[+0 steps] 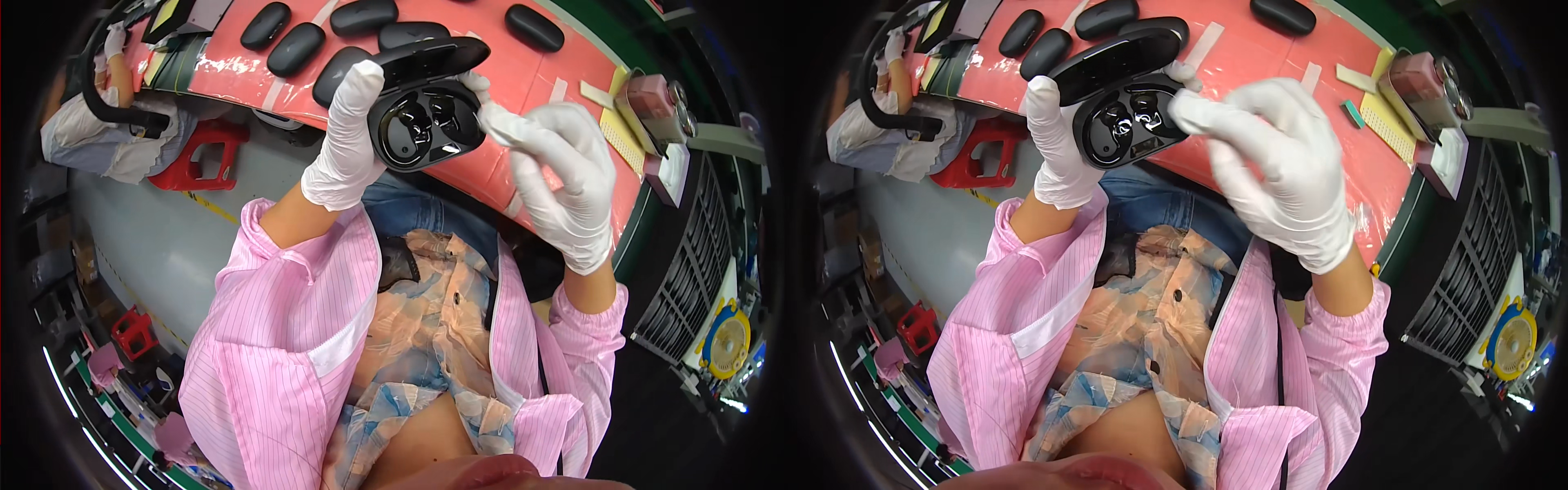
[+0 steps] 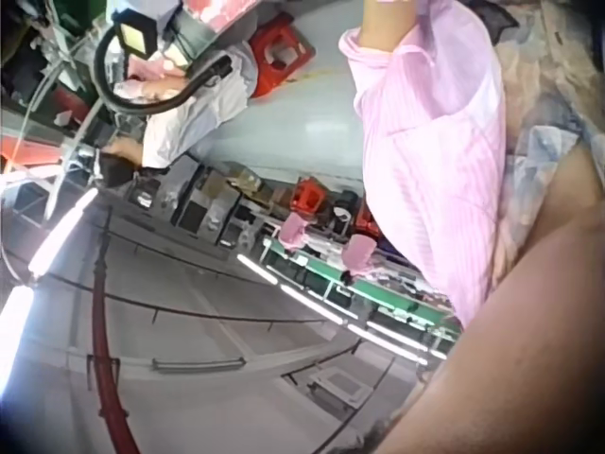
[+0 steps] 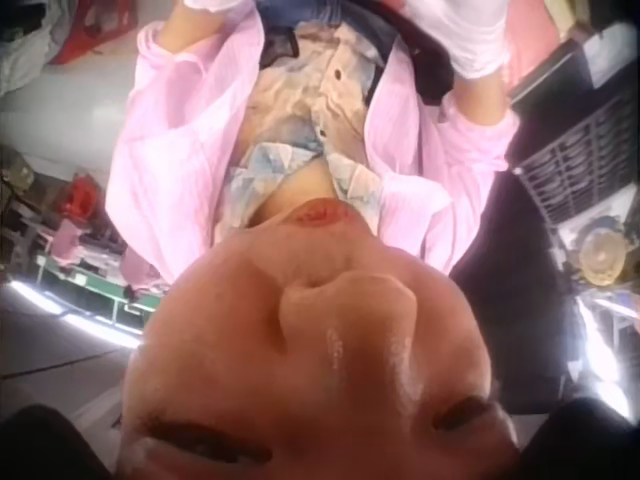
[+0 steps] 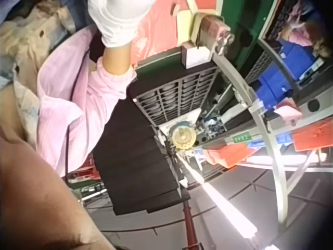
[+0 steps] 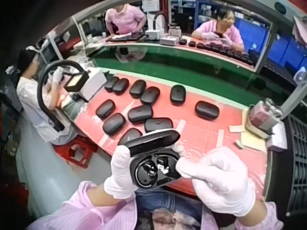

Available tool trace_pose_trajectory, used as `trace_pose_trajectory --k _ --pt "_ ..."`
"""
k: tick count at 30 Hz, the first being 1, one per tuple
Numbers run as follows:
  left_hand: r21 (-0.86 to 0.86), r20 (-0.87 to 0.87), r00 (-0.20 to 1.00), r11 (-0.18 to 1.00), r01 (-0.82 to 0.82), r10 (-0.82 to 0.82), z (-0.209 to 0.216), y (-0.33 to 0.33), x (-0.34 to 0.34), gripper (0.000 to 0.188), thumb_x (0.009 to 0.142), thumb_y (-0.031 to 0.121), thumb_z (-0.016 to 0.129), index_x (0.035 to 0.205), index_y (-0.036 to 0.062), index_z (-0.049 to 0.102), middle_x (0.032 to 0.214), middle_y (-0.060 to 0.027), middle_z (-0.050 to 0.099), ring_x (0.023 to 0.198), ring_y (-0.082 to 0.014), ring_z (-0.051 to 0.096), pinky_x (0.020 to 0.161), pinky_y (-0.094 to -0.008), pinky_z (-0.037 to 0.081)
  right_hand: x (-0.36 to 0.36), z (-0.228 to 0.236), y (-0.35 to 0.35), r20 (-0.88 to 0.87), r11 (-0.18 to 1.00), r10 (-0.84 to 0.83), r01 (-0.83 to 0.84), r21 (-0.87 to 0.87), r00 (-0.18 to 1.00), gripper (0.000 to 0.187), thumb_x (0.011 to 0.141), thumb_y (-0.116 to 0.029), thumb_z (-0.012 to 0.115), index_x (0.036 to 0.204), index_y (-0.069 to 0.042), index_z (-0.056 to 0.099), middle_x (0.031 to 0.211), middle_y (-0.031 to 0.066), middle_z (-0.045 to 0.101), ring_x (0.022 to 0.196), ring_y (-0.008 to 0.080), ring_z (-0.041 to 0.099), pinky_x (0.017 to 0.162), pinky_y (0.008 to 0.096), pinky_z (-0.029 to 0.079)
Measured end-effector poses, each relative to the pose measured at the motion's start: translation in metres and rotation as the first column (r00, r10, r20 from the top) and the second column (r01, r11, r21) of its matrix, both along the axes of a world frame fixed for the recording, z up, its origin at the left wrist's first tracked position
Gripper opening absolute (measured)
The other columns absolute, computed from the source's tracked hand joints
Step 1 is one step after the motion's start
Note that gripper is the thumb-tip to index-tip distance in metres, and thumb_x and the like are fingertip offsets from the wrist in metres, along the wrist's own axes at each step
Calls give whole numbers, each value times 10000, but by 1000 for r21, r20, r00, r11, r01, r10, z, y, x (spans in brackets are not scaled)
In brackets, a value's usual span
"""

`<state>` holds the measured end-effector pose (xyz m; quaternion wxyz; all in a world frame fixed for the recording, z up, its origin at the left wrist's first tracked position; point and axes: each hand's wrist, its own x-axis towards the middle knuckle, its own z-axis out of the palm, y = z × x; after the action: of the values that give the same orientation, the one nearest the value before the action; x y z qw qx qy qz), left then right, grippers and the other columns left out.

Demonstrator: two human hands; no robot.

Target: Cleaning and inspecting electronic earbud charging cases with a cloth.

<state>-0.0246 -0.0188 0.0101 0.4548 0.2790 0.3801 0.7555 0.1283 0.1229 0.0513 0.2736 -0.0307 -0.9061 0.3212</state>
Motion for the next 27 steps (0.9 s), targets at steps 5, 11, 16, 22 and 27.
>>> trace_pose_trajectory --k 5,11,16,22,27 --pt "-43 -91 995 998 -45 41 5 3 6 1040 749 788 504 1335 -71 456 1182 -230 607 1054 -295 637 911 -382 544 -3 -10 -4 6 993 66 -67 102 998 289 661 72 635 901 -60 729 739 43 575 681 204 552 626 309 449" --pt "47 71 993 994 94 -97 0 8 9 859 851 669 515 1323 -49 482 1200 -206 609 1055 -267 640 920 -359 538 -9 -22 2 -65 993 -15 22 113 998 323 667 103 606 921 -57 724 742 43 602 695 197 565 645 311 465" --pt "-1 133 986 995 99 -98 -7 22 10 850 855 672 503 1344 -23 474 1215 -208 603 1053 -273 640 919 -379 540 16 -23 9 -25 989 -39 35 -143 999 355 650 112 608 936 -63 726 762 42 596 699 203 560 648 310 462" --pt "-237 -53 994 968 85 -100 6 23 16 1145 734 864 419 1325 -117 441 1175 -283 604 1023 -313 658 875 -362 562 18 -34 8 -67 940 -131 145 308 989 411 593 90 664 949 -100 743 799 29 588 716 215 562 638 315 448" --pt "-69 36 997 995 69 -66 2 16 16 779 909 610 432 1291 -62 525 1123 -185 659 967 -224 670 856 -314 554 16 -34 7 -149 976 -217 210 -61 965 293 684 71 667 946 -50 717 822 43 622 771 219 605 749 358 505"
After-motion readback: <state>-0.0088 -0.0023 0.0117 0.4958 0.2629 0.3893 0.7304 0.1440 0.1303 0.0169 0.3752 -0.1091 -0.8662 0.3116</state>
